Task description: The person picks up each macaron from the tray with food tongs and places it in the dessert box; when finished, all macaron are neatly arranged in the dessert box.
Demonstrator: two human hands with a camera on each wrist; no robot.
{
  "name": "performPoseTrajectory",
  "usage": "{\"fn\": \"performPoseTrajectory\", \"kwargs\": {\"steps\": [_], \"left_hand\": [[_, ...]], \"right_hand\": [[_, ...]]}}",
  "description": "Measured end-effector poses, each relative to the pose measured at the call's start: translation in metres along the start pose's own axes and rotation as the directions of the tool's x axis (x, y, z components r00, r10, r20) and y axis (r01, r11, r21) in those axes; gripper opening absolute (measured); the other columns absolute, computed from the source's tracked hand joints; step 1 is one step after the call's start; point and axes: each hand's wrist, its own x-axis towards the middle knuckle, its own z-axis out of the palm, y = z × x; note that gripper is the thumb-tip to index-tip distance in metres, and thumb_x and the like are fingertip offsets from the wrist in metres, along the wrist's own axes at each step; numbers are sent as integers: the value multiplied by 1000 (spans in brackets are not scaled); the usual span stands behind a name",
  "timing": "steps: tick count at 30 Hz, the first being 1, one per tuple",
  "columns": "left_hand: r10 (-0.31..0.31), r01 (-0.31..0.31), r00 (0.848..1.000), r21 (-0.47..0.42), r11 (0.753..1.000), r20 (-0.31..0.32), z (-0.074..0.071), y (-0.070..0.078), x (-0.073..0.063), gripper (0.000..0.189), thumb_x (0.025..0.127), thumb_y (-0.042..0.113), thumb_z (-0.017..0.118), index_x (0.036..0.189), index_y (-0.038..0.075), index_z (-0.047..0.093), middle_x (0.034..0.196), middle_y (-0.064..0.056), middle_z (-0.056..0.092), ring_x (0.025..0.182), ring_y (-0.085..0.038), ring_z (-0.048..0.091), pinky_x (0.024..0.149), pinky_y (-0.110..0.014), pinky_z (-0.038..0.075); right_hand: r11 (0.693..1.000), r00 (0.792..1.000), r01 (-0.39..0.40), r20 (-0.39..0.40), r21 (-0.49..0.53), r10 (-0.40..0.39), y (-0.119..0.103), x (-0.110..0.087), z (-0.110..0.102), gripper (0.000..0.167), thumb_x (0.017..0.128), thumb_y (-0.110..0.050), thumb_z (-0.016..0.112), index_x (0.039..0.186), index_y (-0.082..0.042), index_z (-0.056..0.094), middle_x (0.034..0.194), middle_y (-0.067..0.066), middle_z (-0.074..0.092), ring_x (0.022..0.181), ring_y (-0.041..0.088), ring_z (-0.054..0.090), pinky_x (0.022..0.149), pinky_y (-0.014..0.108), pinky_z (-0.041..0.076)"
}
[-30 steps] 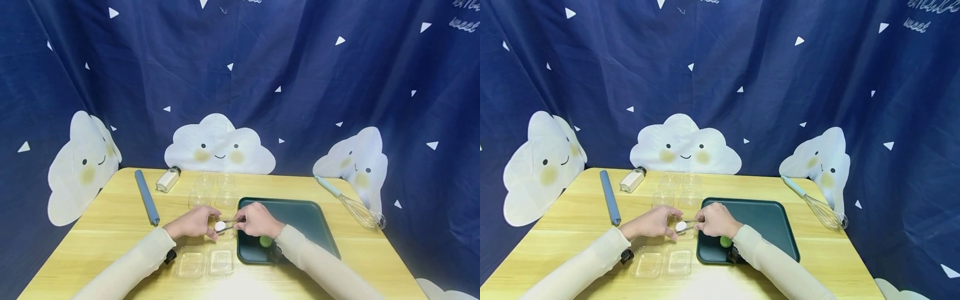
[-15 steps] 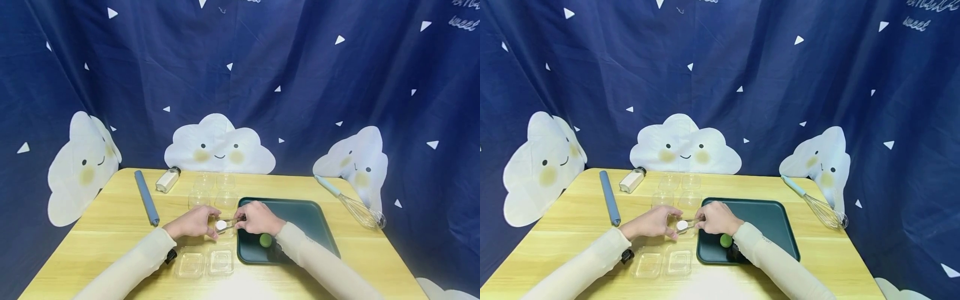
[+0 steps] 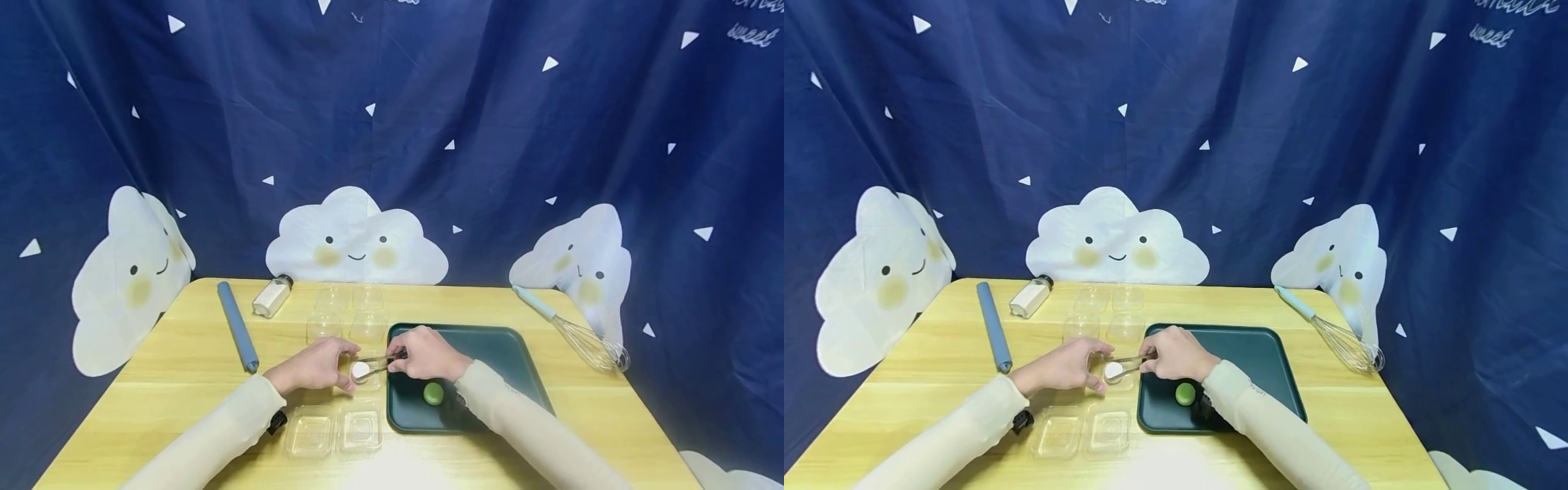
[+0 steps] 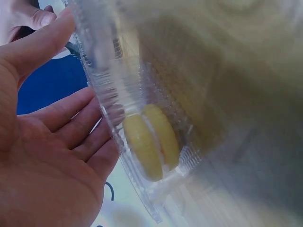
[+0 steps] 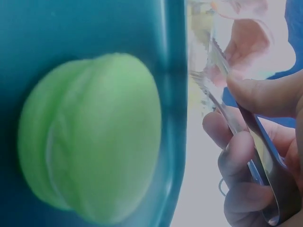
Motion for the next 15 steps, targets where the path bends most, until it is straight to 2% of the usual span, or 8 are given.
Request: {"fn": "performPoseTrajectory", "kwargs": {"steps": [5, 10, 15], "left_hand": [[-7, 7, 1000, 5, 1000, 1, 1, 1, -2, 80, 66, 27, 94, 134, -2, 62, 132, -17, 68, 126, -37, 61, 111, -56, 48], [-2, 2, 1000, 55, 998, -2, -3, 2, -3, 82, 66, 27, 93, 135, -2, 60, 133, -18, 66, 126, -38, 60, 111, -57, 47], [-22, 22, 1000, 64, 998, 0, -9, 2, -3, 86, 69, 31, 92, 140, -1, 56, 141, -18, 61, 136, -41, 52, 118, -58, 40]], "right_hand": [[999, 999, -36, 15, 6, 35, 3, -1, -6, 17, 86, -35, 80, 99, -23, 80, 92, -13, 78, 60, -6, 54, 61, 17, 49], [998, 998, -60, 4, 35, 60, 5, 0, -14, 17, 85, -33, 81, 98, -22, 80, 86, -14, 77, 53, 0, 49, 56, 19, 44], [997, 998, -67, -5, 43, 67, 11, -1, -19, 18, 85, -32, 81, 99, -20, 80, 85, -14, 77, 59, -2, 54, 56, 18, 44]]}}
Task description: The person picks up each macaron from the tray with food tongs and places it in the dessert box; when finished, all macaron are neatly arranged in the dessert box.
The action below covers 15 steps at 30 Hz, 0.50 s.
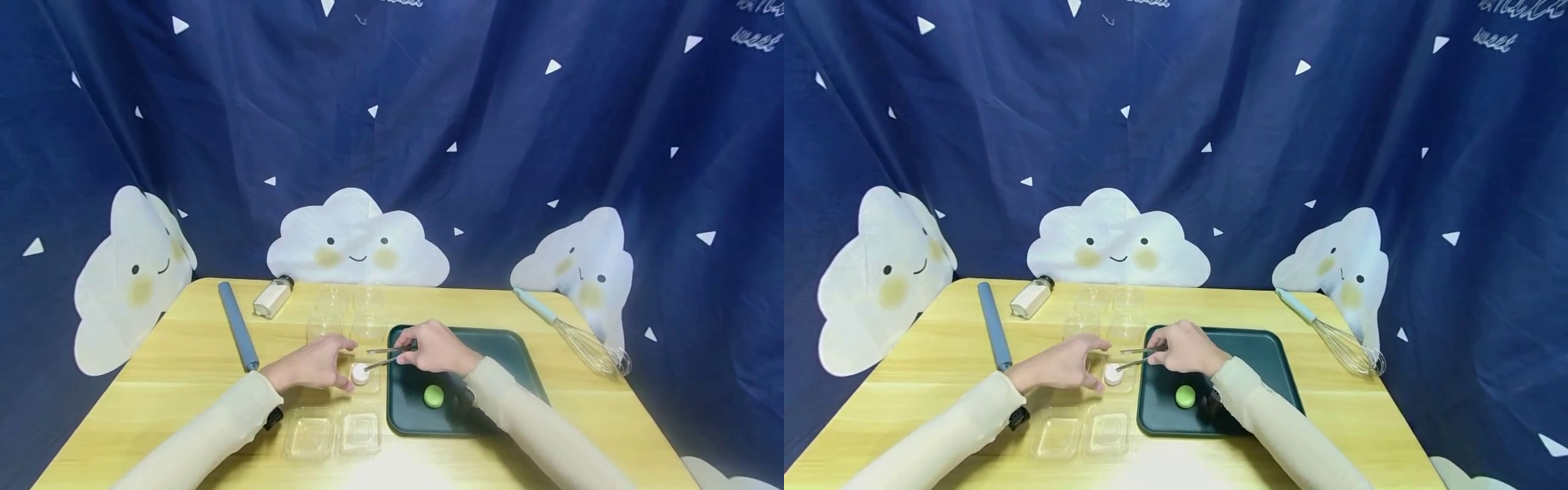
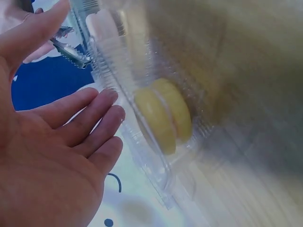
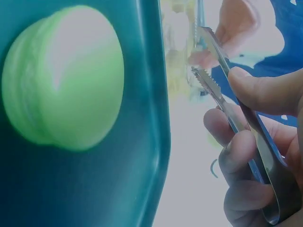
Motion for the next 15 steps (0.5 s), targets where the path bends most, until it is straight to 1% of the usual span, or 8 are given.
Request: {"fn": "performPoseTrajectory", "kwargs": {"steps": [3, 6, 7, 10, 12, 15], "left_hand": [[-6, 6, 1000, 1, 1000, -17, -5, -2, -4, 88, 71, 34, 90, 143, 0, 53, 149, -21, 53, 142, -44, 45, 120, -62, 35], [9, -8, 997, 14, 1000, -75, -14, -4, -14, 84, 74, 37, 88, 143, 2, 54, 152, -21, 49, 143, -43, 43, 120, -63, 35], [21, -19, 995, 22, 1000, -101, -18, -5, -18, 81, 75, 37, 87, 142, 4, 55, 151, -20, 50, 142, -42, 44, 119, -62, 36], [50, -46, 983, 32, 998, -177, -27, -7, -34, 75, 78, 39, 86, 141, 9, 57, 149, -14, 52, 140, -37, 47, 116, -59, 41], [67, -60, 973, 38, 997, -223, -32, -8, -46, 72, 79, 42, 85, 140, 13, 59, 148, -11, 53, 139, -35, 48, 115, -59, 43], [82, -75, 962, 35, 997, -262, -33, -7, -65, 70, 78, 42, 86, 138, 16, 60, 146, -9, 55, 137, -34, 48, 113, -61, 42]], "right_hand": [[1000, 999, -25, -34, 17, 26, 5, -4, -1, 17, 85, -30, 81, 99, -19, 80, 85, -12, 77, 65, -2, 59, 59, 19, 47], [998, 996, -48, -72, 32, 50, 9, -7, -6, 17, 85, -28, 82, 99, -18, 80, 84, -10, 76, 67, 0, 61, 62, 21, 50], [998, 995, -55, -84, 39, 58, 11, -9, -8, 17, 85, -27, 82, 99, -17, 80, 85, -9, 77, 68, 1, 62, 63, 22, 51], [995, 988, -91, -119, 48, 96, 18, -15, -15, 18, 85, -26, 81, 101, -16, 79, 88, -7, 78, 70, 2, 64, 66, 24, 53], [991, 982, -124, -137, 52, 130, 23, -20, -20, 18, 86, -26, 81, 101, -17, 79, 91, -5, 78, 73, 5, 66, 69, 27, 55], [979, 968, -192, -155, 62, 200, 30, -28, -28, 18, 87, -29, 79, 102, -19, 78, 94, -4, 79, 81, 9, 70, 74, 32, 58]]}}
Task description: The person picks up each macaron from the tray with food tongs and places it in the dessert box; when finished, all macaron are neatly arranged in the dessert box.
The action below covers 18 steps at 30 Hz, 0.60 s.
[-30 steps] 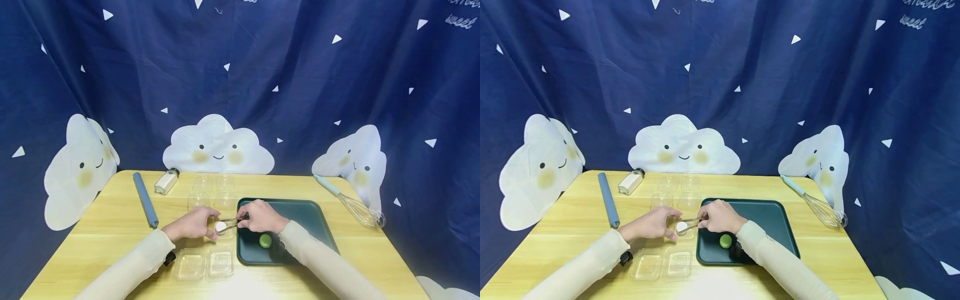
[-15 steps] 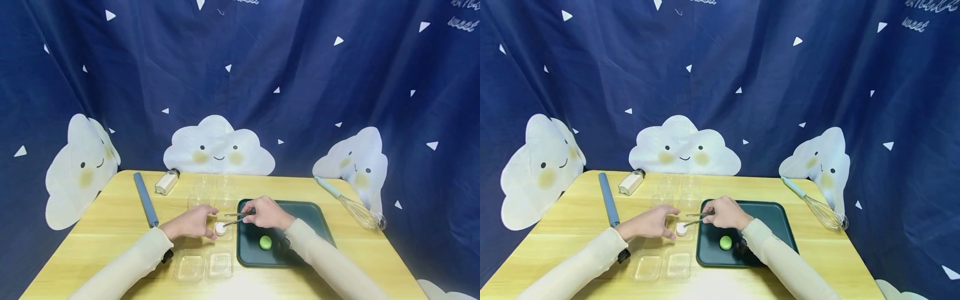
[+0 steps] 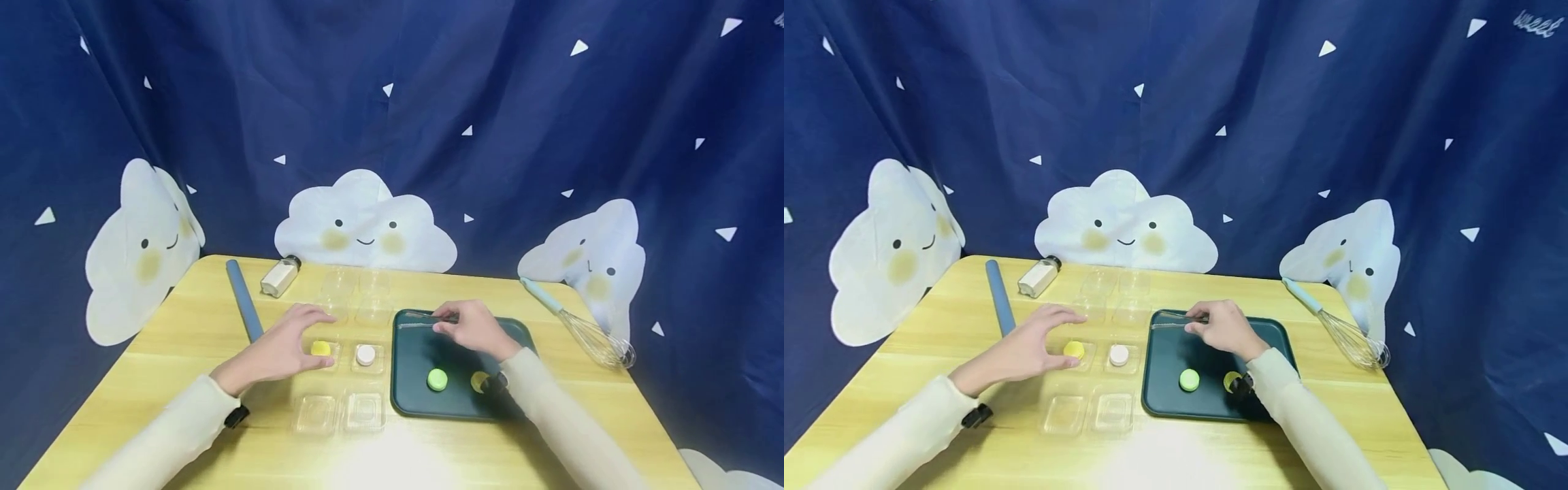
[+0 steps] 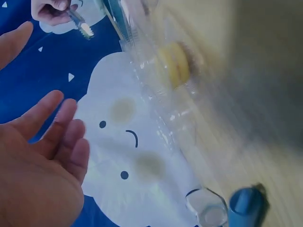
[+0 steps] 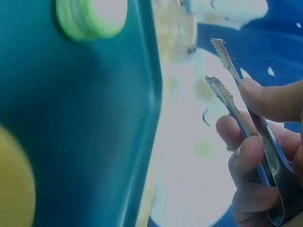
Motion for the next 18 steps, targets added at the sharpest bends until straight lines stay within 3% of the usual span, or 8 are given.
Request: {"fn": "performPoseTrajectory", "kwargs": {"steps": [3, 6, 10, 18], "left_hand": [[16, -15, 1000, -9, 1000, 27, -2, 4, -17, 72, 77, 41, 86, 139, 17, 60, 145, -11, 55, 136, -36, 49, 112, -65, 42], [17, -14, 992, -22, 1000, 124, 1, 7, -31, 80, 74, 43, 87, 143, 17, 56, 149, -13, 51, 138, -37, 47, 113, -65, 41], [11, 2, 970, -54, 999, 241, 8, 7, -47, 94, 71, 48, 88, 149, 12, 48, 153, -16, 45, 142, -37, 42, 115, -65, 40], [-25, 48, 971, -91, 995, 237, 17, 3, -62, 100, 70, 51, 87, 151, 10, 45, 156, -17, 41, 144, -39, 40, 114, -65, 39]], "right_hand": [[998, 998, -61, -17, 11, 62, 9, -6, -11, 20, 88, -31, 77, 105, -21, 78, 97, -4, 79, 86, 13, 70, 78, 36, 58], [996, 995, -92, -46, 21, 92, 20, -14, -21, 19, 89, -31, 77, 106, -22, 78, 99, -4, 79, 86, 14, 69, 78, 36, 57], [995, 990, -92, -102, 27, 95, 34, -25, -29, 17, 88, -28, 78, 104, -22, 78, 100, -3, 79, 83, 13, 68, 76, 33, 56], [993, 979, -96, -173, 72, 108, 48, -46, -31, 16, 86, -21, 81, 101, -18, 79, 94, -1, 80, 84, 16, 74, 73, 30, 58]]}}
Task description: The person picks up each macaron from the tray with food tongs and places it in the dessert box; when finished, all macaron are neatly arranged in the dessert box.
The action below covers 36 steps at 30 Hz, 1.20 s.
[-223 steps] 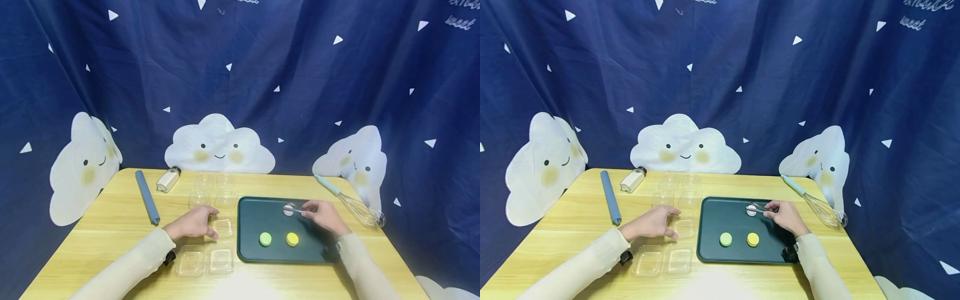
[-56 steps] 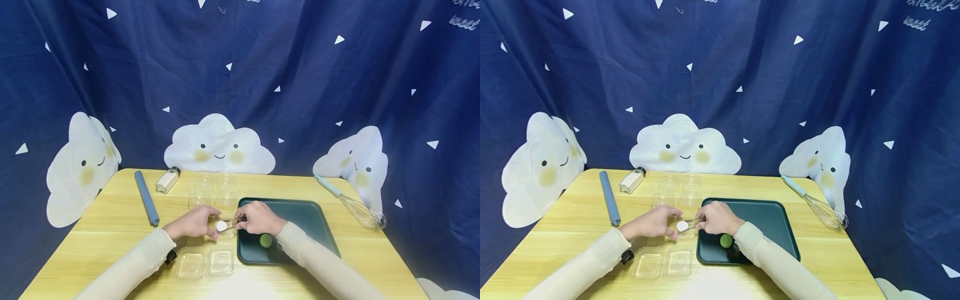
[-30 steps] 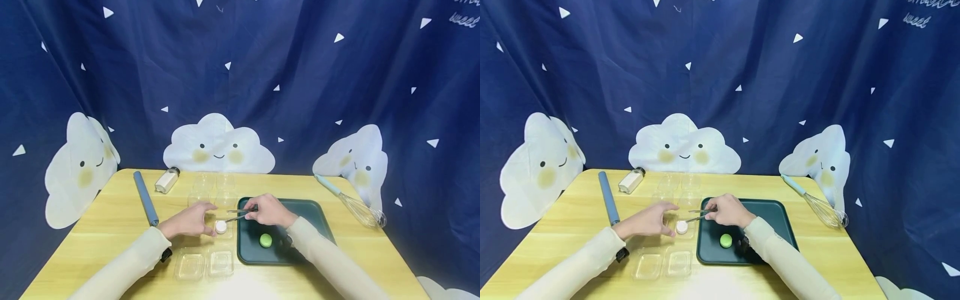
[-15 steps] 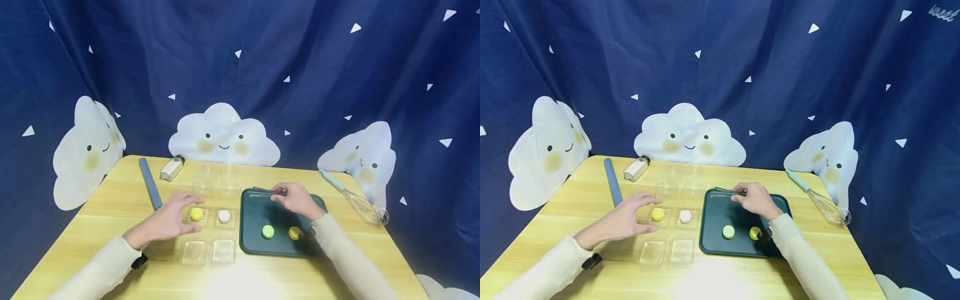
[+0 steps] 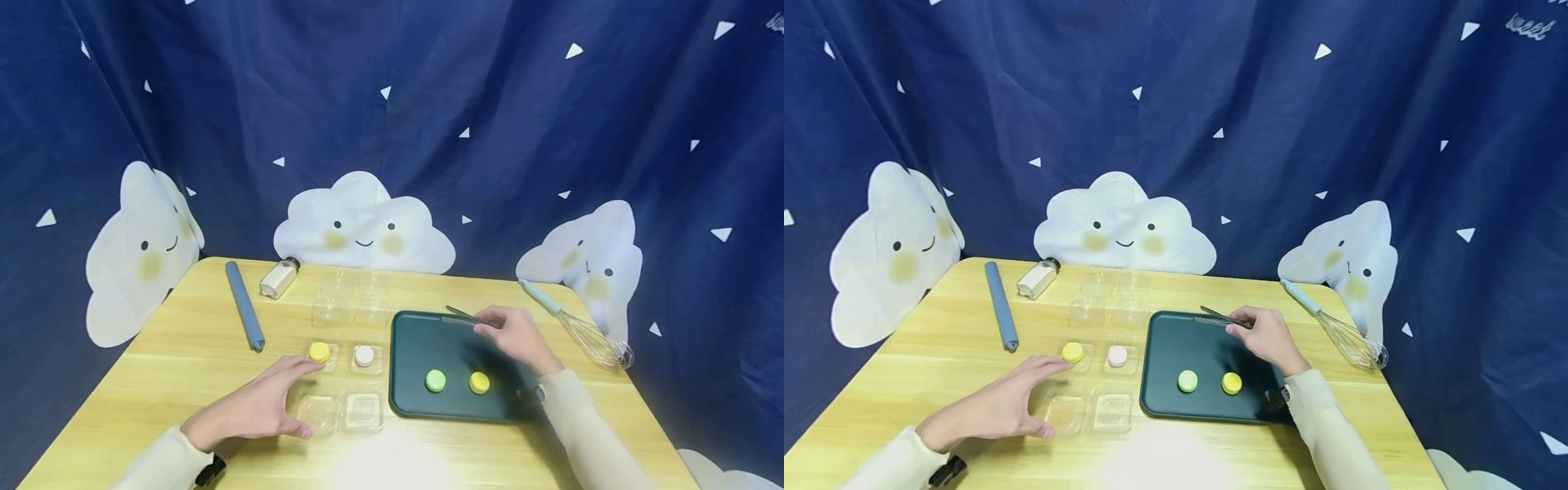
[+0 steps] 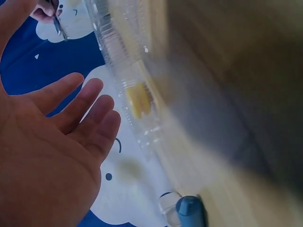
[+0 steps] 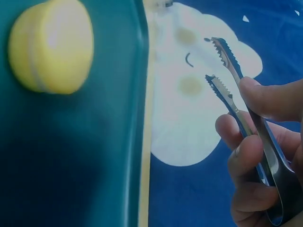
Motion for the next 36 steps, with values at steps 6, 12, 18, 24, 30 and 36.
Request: {"fn": "performPoseTrajectory", "kwargs": {"steps": [6, 12, 18, 24, 30, 36], "left_hand": [[-26, 25, 1000, -38, 999, -14, 6, -5, -5, 102, 69, 53, 87, 151, 9, 46, 154, -19, 44, 141, -41, 42, 112, -67, 41], [-31, 30, 999, -37, 999, -34, 12, -8, -9, 100, 67, 53, 87, 148, 8, 48, 150, -15, 48, 138, -43, 45, 110, -69, 41], [-21, 20, 1000, -70, 997, -12, 13, -11, -7, 100, 66, 51, 88, 148, 7, 48, 148, -14, 52, 137, -44, 49, 110, -69, 41], [-20, 20, 1000, -59, 998, -11, 14, -11, -8, 94, 69, 46, 89, 144, 5, 51, 147, -13, 55, 136, -40, 52, 111, -63, 43], [-2, 2, 999, -5, 1000, -52, 15, -12, -7, 89, 68, 47, 88, 139, 5, 56, 140, -8, 60, 124, -31, 60, 105, -56, 51], [-7, 8, 996, 18, 1000, -86, 18, -16, -8, 91, 66, 52, 87, 138, 6, 58, 131, -2, 64, 114, -22, 63, 98, -44, 56]], "right_hand": [[999, 999, -46, 14, -7, 46, 9, -14, 3, 18, 86, -22, 81, 102, -15, 79, 95, 0, 80, 85, 15, 73, 76, 30, 58], [997, 995, -76, 61, -28, 77, 12, -29, 5, 19, 85, -25, 81, 102, -16, 78, 96, -2, 79, 84, 12, 70, 75, 30, 57], [999, 990, -15, 138, -29, 19, 10, -45, 14, 15, 83, -26, 82, 97, -24, 77, 87, -13, 76, 78, 0, 65, 72, 23, 54], [995, 972, 72, 220, 62, -84, 4, -53, 25, 15, 80, -22, 84, 94, -22, 77, 79, -15, 72, 68, -3, 61, 64, 19, 50], [996, 965, 63, 251, 69, -79, -6, -57, 23, 17, 80, -20, 84, 96, -23, 77, 80, -17, 72, 68, -2, 61, 66, 19, 51], [993, 957, 116, 264, 36, -121, -10, -59, 23, 19, 80, -21, 84, 97, -23, 77, 84, -14, 74, 71, -5, 60, 66, 19, 52]]}}
